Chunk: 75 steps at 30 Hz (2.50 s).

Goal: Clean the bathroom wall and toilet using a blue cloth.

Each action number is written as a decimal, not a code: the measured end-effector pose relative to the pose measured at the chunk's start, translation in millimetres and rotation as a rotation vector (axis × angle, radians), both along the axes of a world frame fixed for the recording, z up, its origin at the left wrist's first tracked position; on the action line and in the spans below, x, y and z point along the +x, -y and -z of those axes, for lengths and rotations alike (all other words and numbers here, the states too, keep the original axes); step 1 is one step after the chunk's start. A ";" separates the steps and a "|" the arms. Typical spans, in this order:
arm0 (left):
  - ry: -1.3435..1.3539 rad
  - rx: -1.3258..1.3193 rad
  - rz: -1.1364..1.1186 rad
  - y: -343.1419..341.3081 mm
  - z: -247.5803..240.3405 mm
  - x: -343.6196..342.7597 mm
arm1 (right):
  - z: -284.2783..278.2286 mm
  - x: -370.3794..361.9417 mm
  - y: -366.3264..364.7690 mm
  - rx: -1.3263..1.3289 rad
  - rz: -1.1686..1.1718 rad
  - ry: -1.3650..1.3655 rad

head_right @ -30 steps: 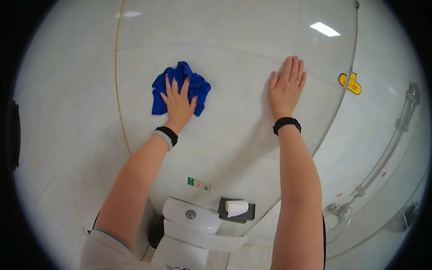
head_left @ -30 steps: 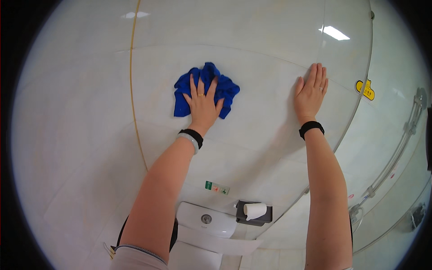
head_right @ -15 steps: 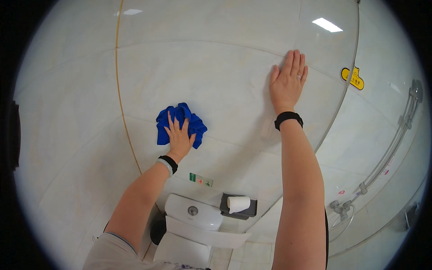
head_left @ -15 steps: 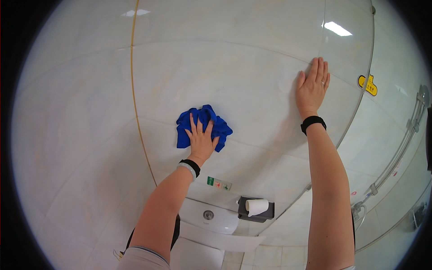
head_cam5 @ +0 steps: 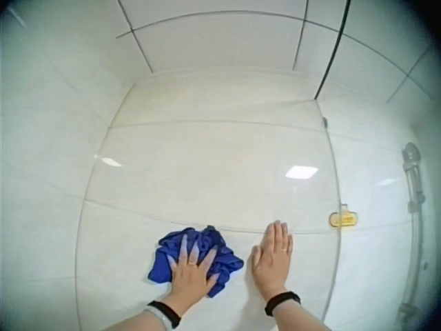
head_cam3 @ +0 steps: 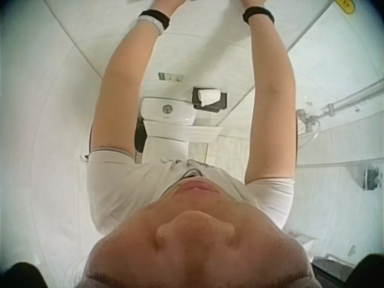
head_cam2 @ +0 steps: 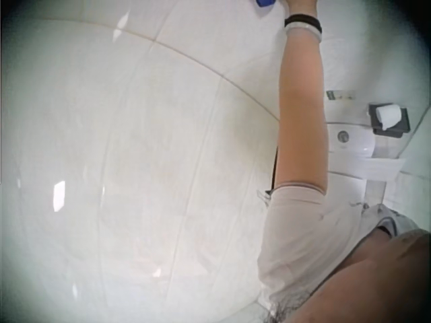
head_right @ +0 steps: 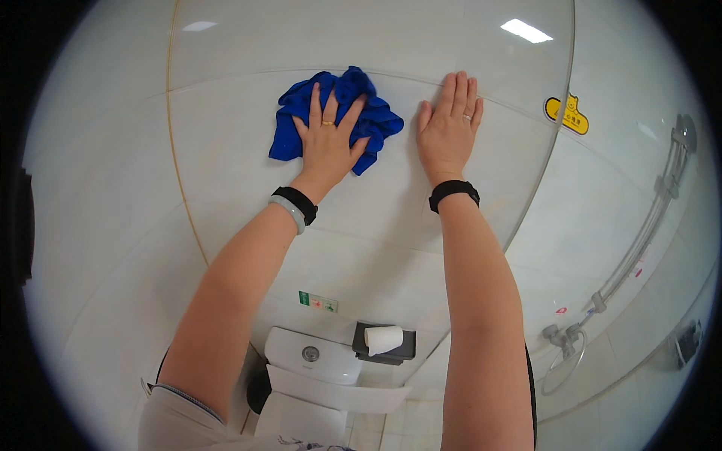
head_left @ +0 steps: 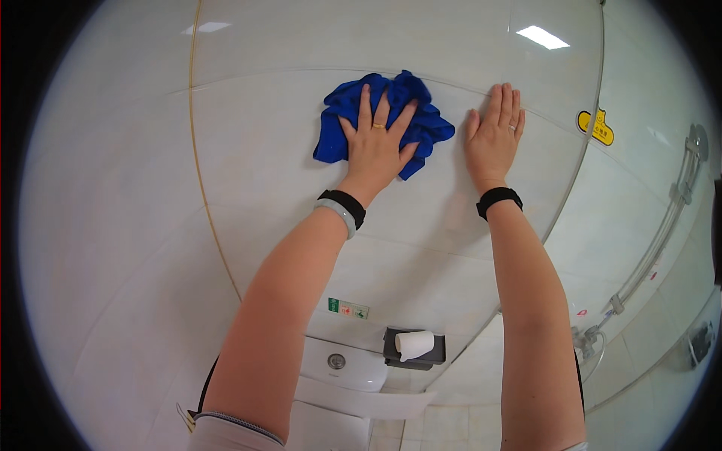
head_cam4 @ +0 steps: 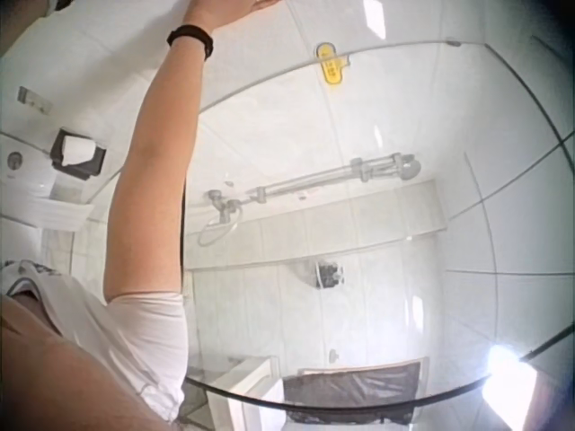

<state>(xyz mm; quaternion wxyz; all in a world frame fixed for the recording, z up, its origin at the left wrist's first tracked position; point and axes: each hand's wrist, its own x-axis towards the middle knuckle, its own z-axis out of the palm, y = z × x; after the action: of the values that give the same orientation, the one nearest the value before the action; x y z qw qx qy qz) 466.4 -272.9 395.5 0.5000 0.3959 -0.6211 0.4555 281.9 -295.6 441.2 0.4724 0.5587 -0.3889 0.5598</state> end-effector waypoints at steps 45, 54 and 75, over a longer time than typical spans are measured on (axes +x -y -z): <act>0.167 0.223 0.019 -2.2 66.3 -94.3 | 90.7 -73.1 -17.6 0.144 -0.088 0.190; 0.301 0.365 0.031 -4.9 112.0 -96.7 | 99.6 -73.4 -45.3 0.115 -0.377 0.312; 0.298 0.164 0.137 -7.9 44.3 -169.5 | 117.6 -65.8 -52.4 0.209 -0.471 0.450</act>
<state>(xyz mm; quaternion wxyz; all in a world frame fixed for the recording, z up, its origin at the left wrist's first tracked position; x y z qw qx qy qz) 296.9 -264.9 351.2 0.3984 0.3202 -0.7490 0.4216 216.1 -243.1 323.5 0.1727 0.5410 -0.3988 0.7200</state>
